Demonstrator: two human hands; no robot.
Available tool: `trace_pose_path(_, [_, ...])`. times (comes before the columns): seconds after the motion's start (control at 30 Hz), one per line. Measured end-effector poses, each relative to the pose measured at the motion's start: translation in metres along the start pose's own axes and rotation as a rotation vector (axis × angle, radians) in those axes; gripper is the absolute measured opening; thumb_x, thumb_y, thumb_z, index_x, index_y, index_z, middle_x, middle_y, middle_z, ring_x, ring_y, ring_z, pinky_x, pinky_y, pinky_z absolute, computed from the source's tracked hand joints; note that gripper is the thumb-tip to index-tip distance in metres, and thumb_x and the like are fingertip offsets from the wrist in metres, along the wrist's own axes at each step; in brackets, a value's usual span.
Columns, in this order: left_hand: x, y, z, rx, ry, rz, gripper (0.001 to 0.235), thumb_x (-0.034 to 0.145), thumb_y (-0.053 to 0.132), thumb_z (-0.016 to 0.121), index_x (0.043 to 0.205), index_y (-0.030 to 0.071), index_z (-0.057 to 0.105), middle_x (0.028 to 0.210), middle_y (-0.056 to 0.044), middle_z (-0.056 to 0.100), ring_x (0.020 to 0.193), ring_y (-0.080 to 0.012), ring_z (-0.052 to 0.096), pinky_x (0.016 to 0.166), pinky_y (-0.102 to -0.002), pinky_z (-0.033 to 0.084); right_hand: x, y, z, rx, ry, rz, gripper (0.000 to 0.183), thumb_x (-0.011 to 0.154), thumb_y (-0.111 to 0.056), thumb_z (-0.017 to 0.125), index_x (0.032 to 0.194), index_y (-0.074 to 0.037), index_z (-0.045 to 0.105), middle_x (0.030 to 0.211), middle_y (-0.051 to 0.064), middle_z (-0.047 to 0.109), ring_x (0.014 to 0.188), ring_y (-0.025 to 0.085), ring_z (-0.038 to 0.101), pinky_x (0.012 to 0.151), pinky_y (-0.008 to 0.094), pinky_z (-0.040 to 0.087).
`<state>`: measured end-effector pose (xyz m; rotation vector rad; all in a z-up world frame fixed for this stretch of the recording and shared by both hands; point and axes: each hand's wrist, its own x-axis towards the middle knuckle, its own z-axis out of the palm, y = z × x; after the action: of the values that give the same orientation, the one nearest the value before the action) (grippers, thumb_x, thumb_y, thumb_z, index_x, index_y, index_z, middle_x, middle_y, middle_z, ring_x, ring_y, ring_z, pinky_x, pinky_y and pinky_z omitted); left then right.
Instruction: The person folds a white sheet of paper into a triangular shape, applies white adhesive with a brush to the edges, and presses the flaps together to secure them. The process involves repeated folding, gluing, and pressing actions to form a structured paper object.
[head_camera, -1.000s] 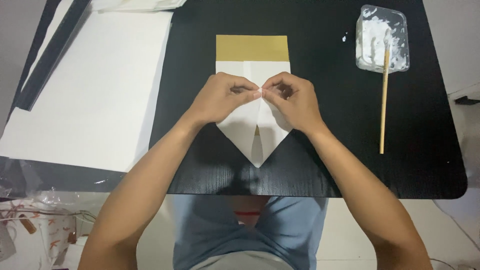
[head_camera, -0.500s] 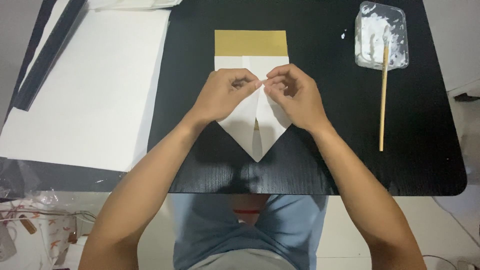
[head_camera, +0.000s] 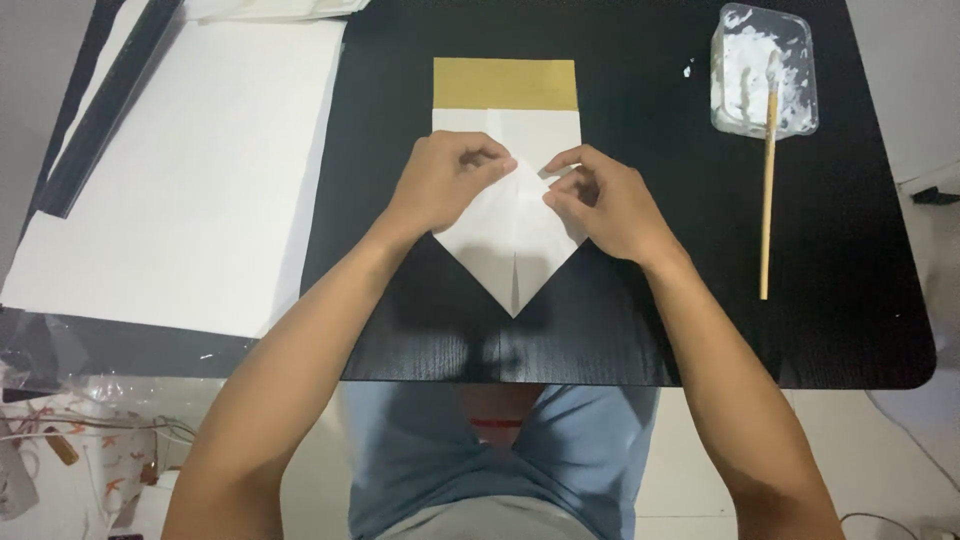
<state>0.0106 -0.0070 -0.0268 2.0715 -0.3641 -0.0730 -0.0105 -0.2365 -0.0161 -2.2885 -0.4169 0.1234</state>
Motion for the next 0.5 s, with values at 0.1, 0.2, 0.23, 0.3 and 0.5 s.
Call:
trace_pose_path(0.1, [0.004,0.001,0.003,-0.019,0.018,0.025,0.012,0.096,0.02,0.069,0.102,0.014,0.077,0.086,-0.008,0.077,0.072,-0.0186,0.069,0.063,-0.028,0.052,0.0,0.005,0.002,0.001,0.016,-0.015,0.036,0.092,-0.003,0.068,0.127,-0.008,0.065,0.096,0.014,0.078,0.084,0.031,0.072,0.075,0.043,0.056])
trace_pose_path(0.2, [0.005,0.001,0.004,-0.034,0.05,0.03,0.013,0.098,0.022,0.067,0.102,0.015,0.077,0.088,-0.008,0.077,0.073,-0.0182,0.068,0.063,-0.029,0.052,-0.001,0.004,0.005,-0.01,0.02,-0.004,0.036,0.091,-0.002,0.068,0.127,-0.008,0.065,0.098,0.013,0.078,0.085,0.031,0.072,0.075,0.042,0.056])
trace_pose_path(0.23, [0.005,-0.002,0.005,-0.034,0.05,0.03,0.013,0.098,0.022,0.067,0.102,0.015,0.077,0.088,-0.008,0.077,0.073,-0.0182,0.068,0.063,-0.029,0.052,-0.002,0.003,0.004,-0.01,0.021,-0.004,0.036,0.091,-0.002,0.068,0.127,-0.008,0.065,0.098,0.013,0.078,0.085,0.031,0.072,0.075,0.042,0.056])
trace_pose_path(0.3, [0.006,-0.007,0.007,-0.043,0.079,0.038,0.012,0.098,0.021,0.067,0.102,0.015,0.077,0.087,-0.006,0.076,0.072,-0.0142,0.066,0.061,-0.025,0.05,-0.002,0.002,0.003,-0.011,0.007,-0.013,0.038,0.091,-0.005,0.071,0.127,-0.005,0.064,0.098,0.016,0.078,0.083,0.032,0.072,0.073,0.043,0.056])
trace_pose_path(0.5, [-0.011,-0.008,-0.014,0.102,-0.005,-0.057,0.023,0.094,0.016,0.07,0.116,0.012,0.075,0.101,-0.019,0.077,0.091,-0.0357,0.075,0.075,-0.043,0.06,-0.011,-0.01,-0.001,-0.069,0.003,0.035,0.033,0.089,-0.002,0.069,0.122,-0.005,0.066,0.099,0.019,0.077,0.092,0.04,0.074,0.078,0.049,0.058])
